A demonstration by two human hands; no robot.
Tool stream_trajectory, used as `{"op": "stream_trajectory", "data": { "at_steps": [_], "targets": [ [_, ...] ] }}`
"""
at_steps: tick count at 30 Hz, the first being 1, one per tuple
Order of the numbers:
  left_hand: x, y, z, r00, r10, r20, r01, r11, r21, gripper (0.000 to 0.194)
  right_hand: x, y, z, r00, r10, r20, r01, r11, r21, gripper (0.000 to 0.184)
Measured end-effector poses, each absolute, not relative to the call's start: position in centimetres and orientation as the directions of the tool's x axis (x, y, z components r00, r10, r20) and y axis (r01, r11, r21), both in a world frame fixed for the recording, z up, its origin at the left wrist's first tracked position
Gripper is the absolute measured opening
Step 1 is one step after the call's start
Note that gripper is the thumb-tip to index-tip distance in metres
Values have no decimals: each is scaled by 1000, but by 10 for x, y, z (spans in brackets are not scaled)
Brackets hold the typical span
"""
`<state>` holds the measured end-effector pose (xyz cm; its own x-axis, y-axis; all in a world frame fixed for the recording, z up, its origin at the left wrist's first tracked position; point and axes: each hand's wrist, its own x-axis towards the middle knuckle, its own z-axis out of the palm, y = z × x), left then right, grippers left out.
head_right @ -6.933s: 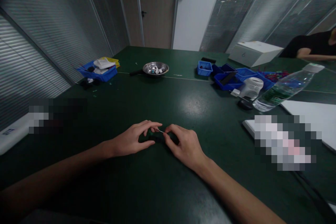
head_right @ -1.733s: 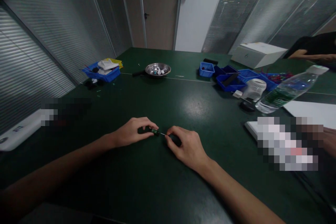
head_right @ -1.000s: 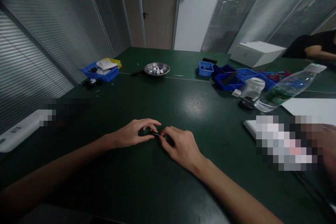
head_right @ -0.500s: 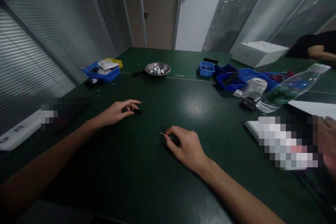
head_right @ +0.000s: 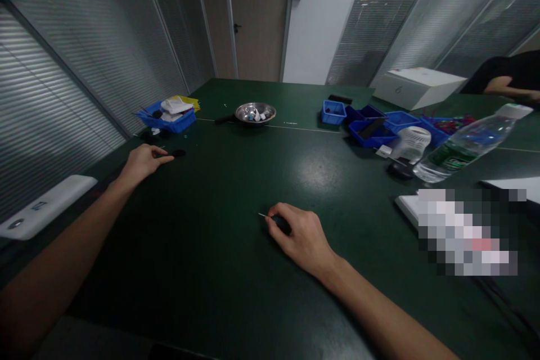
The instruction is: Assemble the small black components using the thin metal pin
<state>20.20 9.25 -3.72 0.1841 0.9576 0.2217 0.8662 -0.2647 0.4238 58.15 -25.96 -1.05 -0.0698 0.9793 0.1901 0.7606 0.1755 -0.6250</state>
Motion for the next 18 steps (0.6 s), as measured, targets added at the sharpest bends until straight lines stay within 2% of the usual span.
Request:
{"op": "stream_trajectory", "data": {
  "at_steps": [3,8,12,15,18],
  "targets": [
    [206,90,-31,168,971,170,902,-221,370,23,581,-259,-10,-74,979,191,759,179,-626,19],
    [214,80,-27,168,953,252,927,-240,290,16,580,-259,-10,-69,980,188,760,173,-627,19],
    [216,70,-26,193,909,370,857,-340,387,18,581,-259,-11,-70,982,173,761,165,-628,19],
    [220,63,-22,217,890,401,774,-407,485,20,580,-259,-10,-75,981,177,761,172,-626,20],
    [227,59,-17,214,888,407,739,-420,526,18,580,-259,-9,-77,979,186,766,178,-618,20]
  ]
}}
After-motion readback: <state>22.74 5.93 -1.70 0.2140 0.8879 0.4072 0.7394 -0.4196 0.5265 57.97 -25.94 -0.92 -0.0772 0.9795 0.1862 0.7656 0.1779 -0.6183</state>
